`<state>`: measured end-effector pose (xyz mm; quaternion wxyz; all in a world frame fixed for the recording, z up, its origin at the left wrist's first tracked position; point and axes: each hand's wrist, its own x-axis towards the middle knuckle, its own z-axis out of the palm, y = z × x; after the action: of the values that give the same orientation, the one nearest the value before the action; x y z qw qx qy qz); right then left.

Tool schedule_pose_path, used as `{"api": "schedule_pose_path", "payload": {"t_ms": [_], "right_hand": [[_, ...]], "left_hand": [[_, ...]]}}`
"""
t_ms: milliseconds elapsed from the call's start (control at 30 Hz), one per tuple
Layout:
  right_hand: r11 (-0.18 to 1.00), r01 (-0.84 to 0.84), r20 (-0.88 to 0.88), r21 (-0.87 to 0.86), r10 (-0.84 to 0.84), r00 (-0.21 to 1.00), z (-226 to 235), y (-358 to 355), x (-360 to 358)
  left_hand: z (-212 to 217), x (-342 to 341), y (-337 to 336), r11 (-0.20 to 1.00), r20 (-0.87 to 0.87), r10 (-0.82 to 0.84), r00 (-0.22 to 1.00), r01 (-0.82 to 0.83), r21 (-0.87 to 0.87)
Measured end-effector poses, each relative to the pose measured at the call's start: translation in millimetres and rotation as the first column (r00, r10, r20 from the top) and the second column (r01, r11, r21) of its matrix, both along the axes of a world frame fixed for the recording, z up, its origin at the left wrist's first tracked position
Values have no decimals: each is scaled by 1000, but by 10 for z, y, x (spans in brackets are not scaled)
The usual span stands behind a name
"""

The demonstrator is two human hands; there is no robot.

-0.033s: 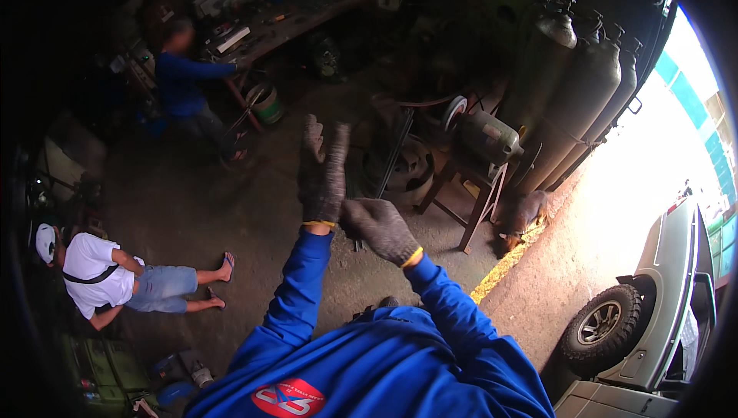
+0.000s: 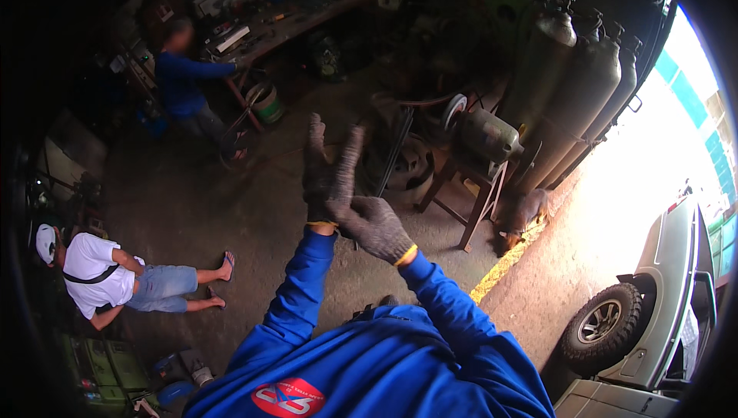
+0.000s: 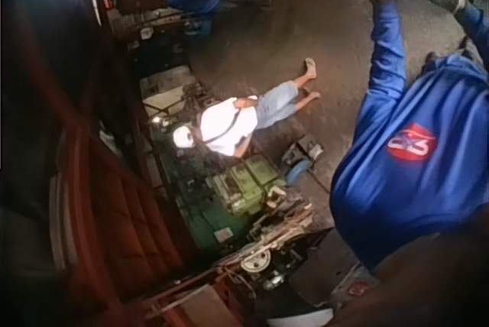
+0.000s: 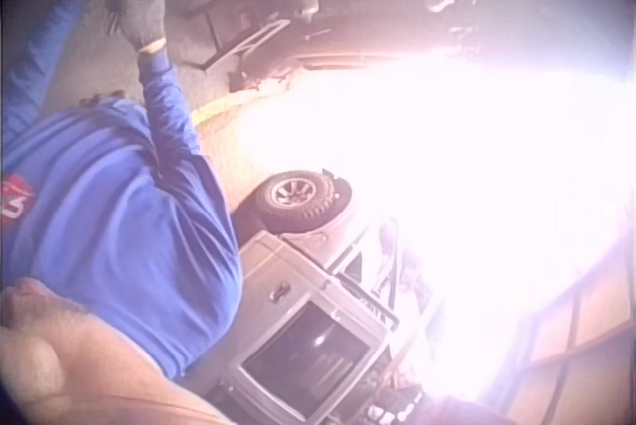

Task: The person puts on work gloves and uses a bench grinder to smooth the ends of several long metal rods. They handle the rods one by one, pressing them against the spinning wheel to create sparks, then place the finished pieces onto a metal table.

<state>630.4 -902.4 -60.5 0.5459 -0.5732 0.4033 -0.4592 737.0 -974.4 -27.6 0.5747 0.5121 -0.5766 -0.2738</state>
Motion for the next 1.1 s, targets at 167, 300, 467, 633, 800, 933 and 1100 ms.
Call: {"api": "schedule_pose_path", "payload": {"t_ms": [167, 300, 467, 633, 800, 933, 1100], "right_hand": [[992, -93, 32, -82, 96, 995, -64, 80, -31], [865, -173, -291, -471, 32, 956, -90, 113, -121], [976, -50, 128, -213, 79, 989, 87, -12, -520], [986, 150, 92, -73, -143, 985, 306, -255, -975], [996, 82, 381, -28, -66, 922, -184, -372, -952], [985, 150, 122, -81, -139, 983, -449, -250, -866], [954, 42, 320, -296, 58, 946, 121, 13, -695]], "left_hand": [[14, -59, 110, 987, 88, 19, 996, -5, -158], [-14, 31, 50, 937, -499, -282, 820, 346, 39], [540, 488, -358, 681, -944, -320, 85, 713, -167], [3287, 1631, -1210, 901, -658, -427, 620, 231, -367], [3800, 1494, -1312, 788, -579, -571, 582, 192, -585], [3135, 1036, -859, 521, -502, -850, 162, 409, -749], [1712, -218, 295, 243, -536, -767, -354, 613, -752]]}}
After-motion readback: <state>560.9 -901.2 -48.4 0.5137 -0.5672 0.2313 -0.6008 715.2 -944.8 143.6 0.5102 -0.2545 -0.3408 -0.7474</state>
